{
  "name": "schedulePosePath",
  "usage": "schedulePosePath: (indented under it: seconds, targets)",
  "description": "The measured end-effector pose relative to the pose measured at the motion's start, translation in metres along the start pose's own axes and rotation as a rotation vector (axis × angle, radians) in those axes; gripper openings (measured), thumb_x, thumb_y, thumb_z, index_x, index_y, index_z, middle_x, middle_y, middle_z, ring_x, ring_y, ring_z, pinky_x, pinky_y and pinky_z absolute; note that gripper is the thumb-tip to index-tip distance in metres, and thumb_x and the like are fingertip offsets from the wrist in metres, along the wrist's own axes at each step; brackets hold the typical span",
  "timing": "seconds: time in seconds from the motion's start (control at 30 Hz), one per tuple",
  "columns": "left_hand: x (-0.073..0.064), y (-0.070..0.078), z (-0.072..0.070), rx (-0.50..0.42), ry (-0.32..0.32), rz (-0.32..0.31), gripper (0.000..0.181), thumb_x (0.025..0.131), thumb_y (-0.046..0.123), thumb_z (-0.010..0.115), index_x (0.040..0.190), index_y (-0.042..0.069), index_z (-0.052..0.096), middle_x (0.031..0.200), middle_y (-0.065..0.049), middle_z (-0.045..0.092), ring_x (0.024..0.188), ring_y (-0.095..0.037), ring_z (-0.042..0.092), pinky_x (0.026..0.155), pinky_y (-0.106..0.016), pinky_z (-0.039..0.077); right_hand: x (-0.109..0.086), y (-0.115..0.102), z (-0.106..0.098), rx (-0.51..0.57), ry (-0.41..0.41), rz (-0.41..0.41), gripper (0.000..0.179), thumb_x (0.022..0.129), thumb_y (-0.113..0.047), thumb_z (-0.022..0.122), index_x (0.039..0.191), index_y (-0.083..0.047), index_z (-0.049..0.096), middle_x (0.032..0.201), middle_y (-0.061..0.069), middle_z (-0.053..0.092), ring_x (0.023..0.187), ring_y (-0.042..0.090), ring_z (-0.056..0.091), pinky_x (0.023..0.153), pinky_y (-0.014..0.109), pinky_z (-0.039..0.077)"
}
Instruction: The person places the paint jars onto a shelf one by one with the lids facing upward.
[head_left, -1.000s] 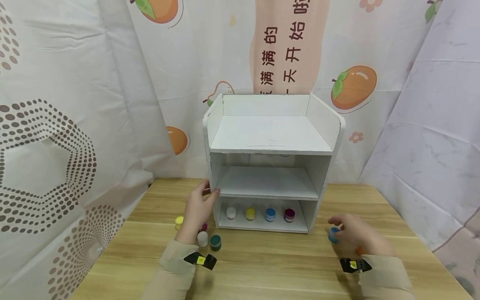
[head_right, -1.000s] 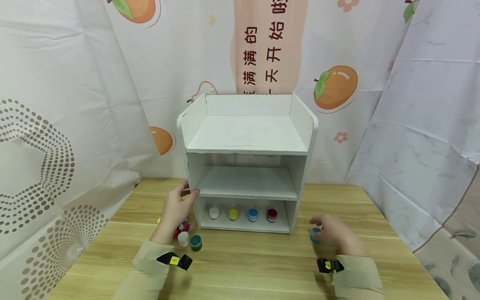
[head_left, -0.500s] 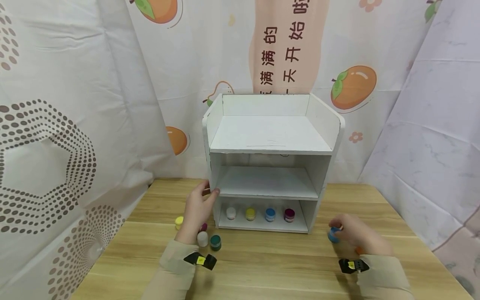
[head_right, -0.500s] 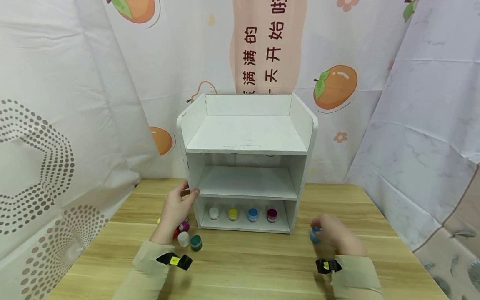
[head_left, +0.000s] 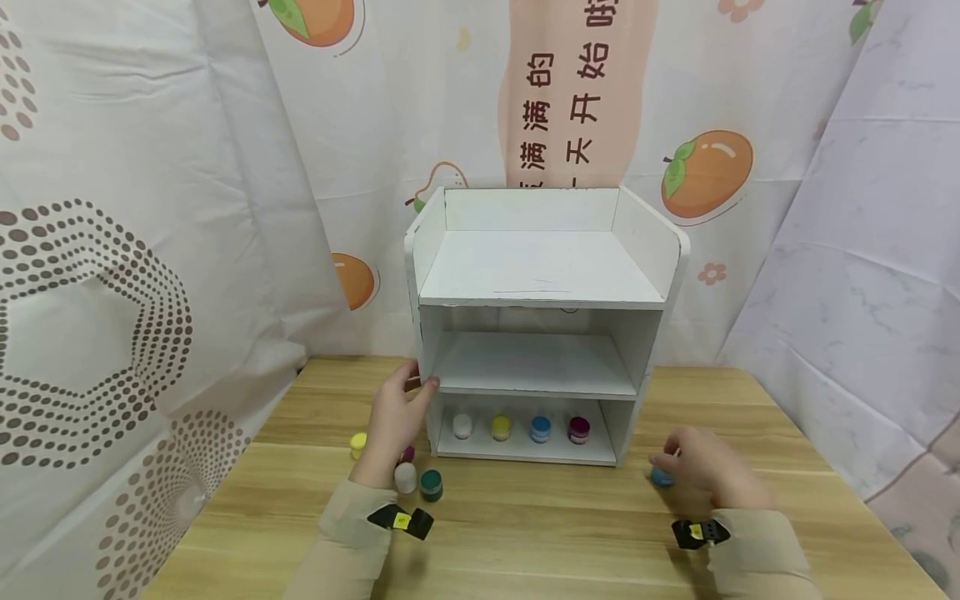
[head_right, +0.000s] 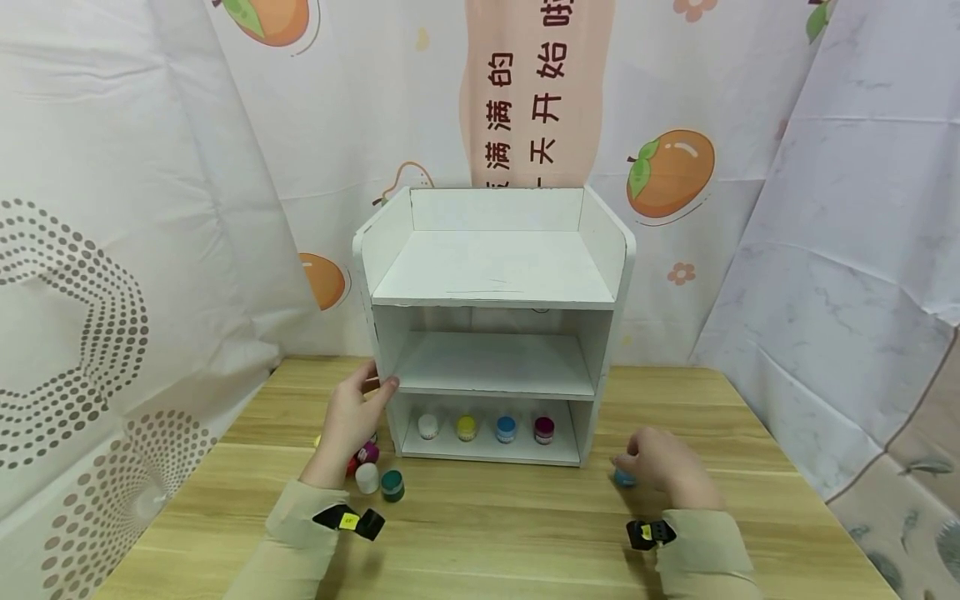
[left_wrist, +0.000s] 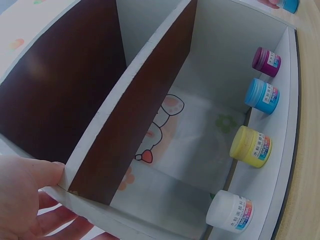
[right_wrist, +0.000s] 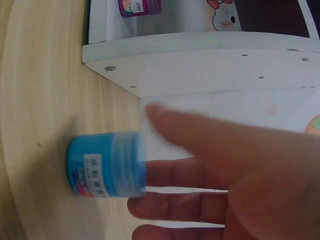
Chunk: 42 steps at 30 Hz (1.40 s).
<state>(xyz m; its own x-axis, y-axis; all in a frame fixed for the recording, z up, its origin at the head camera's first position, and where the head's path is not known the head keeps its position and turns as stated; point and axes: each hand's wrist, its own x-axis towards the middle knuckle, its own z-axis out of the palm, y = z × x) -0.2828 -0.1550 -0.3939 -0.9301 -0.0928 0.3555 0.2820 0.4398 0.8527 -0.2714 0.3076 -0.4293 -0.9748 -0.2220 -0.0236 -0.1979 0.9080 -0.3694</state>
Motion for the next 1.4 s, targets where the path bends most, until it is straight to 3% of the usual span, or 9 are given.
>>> schedulePosePath:
  seconds: [0.1, 0.2, 0.33, 0.47, 0.63, 0.8, 1.13, 1.4]
  targets:
    - [0.0, 0.0, 0.0, 0.0, -0.003, -0.004, 0.044, 0.1, 0.028, 0.068, 0.139, 0.01, 0.059, 0.136, -0.011, 0.062, 0.122, -0.031, 0.061, 0.094, -0.045, 0.055, -0.002, 0.001, -0.004, 0.011, 0.001, -0.004, 0.047, 0.097, -0.038, 0.069, 0.115, 0.005, 0.069, 0.104, 0.019, 0.07, 0.096, 0.04, 0.066, 0.081, 0.059, 0.054]
    - [0.0, -0.001, 0.0, -0.002, -0.007, -0.006, 0.044, 0.101, 0.028, 0.067, 0.14, 0.01, 0.058, 0.136, -0.011, 0.061, 0.123, -0.03, 0.061, 0.094, -0.045, 0.055, -0.005, 0.0, -0.01, 0.016, 0.013, -0.056, 0.043, 0.093, -0.029, 0.075, 0.121, 0.004, 0.068, 0.105, 0.021, 0.069, 0.097, 0.041, 0.066, 0.081, 0.059, 0.054]
    - [0.0, 0.0, 0.0, -0.009, -0.009, -0.01, 0.044, 0.101, 0.028, 0.067, 0.14, 0.01, 0.058, 0.137, -0.011, 0.061, 0.123, -0.03, 0.06, 0.095, -0.045, 0.055, -0.01, -0.004, -0.015, 0.047, 0.0, -0.122, 0.036, 0.087, -0.009, 0.078, 0.12, 0.001, 0.069, 0.108, 0.021, 0.068, 0.097, 0.04, 0.065, 0.079, 0.055, 0.055]
    - [0.0, 0.0, 0.0, -0.012, -0.01, -0.012, 0.044, 0.101, 0.028, 0.067, 0.14, 0.01, 0.058, 0.137, -0.011, 0.061, 0.124, -0.031, 0.06, 0.095, -0.045, 0.055, -0.01, -0.005, -0.013, 0.091, -0.032, -0.117, 0.036, 0.084, 0.0, 0.077, 0.119, -0.001, 0.07, 0.111, 0.018, 0.067, 0.101, 0.039, 0.063, 0.08, 0.052, 0.056]
    - [-0.001, 0.0, 0.0, -0.01, -0.007, -0.01, 0.044, 0.101, 0.027, 0.067, 0.14, 0.01, 0.058, 0.136, -0.011, 0.061, 0.123, -0.031, 0.06, 0.095, -0.045, 0.055, -0.007, -0.001, -0.008, 0.095, -0.04, -0.157, 0.035, 0.078, 0.006, 0.077, 0.113, 0.003, 0.072, 0.103, 0.012, 0.068, 0.093, 0.033, 0.064, 0.077, 0.049, 0.056]
    - [-0.001, 0.0, 0.0, -0.006, -0.006, -0.008, 0.044, 0.1, 0.027, 0.068, 0.14, 0.009, 0.058, 0.136, -0.012, 0.061, 0.122, -0.031, 0.061, 0.095, -0.045, 0.055, -0.006, 0.002, -0.006, 0.085, -0.031, -0.145, 0.03, 0.08, 0.001, 0.079, 0.109, 0.002, 0.072, 0.096, 0.008, 0.068, 0.089, 0.028, 0.063, 0.078, 0.05, 0.055]
    - [0.0, -0.003, 0.0, -0.005, 0.014, 0.033, 0.043, 0.1, 0.025, 0.067, 0.138, 0.006, 0.06, 0.133, -0.013, 0.063, 0.12, -0.032, 0.062, 0.095, -0.047, 0.055, -0.004, 0.006, -0.003, 0.087, -0.046, -0.064, 0.018, 0.088, -0.015, 0.078, 0.098, -0.003, 0.067, 0.085, 0.003, 0.063, 0.076, 0.02, 0.056, 0.065, 0.037, 0.049]
    - [0.001, -0.003, 0.0, -0.008, 0.002, 0.009, 0.044, 0.101, 0.027, 0.066, 0.139, 0.008, 0.059, 0.134, -0.012, 0.062, 0.122, -0.03, 0.061, 0.096, -0.045, 0.055, -0.007, 0.002, -0.014, 0.037, -0.028, -0.034, 0.047, 0.092, -0.026, 0.075, 0.122, 0.008, 0.062, 0.104, 0.023, 0.067, 0.097, 0.042, 0.064, 0.08, 0.058, 0.054]
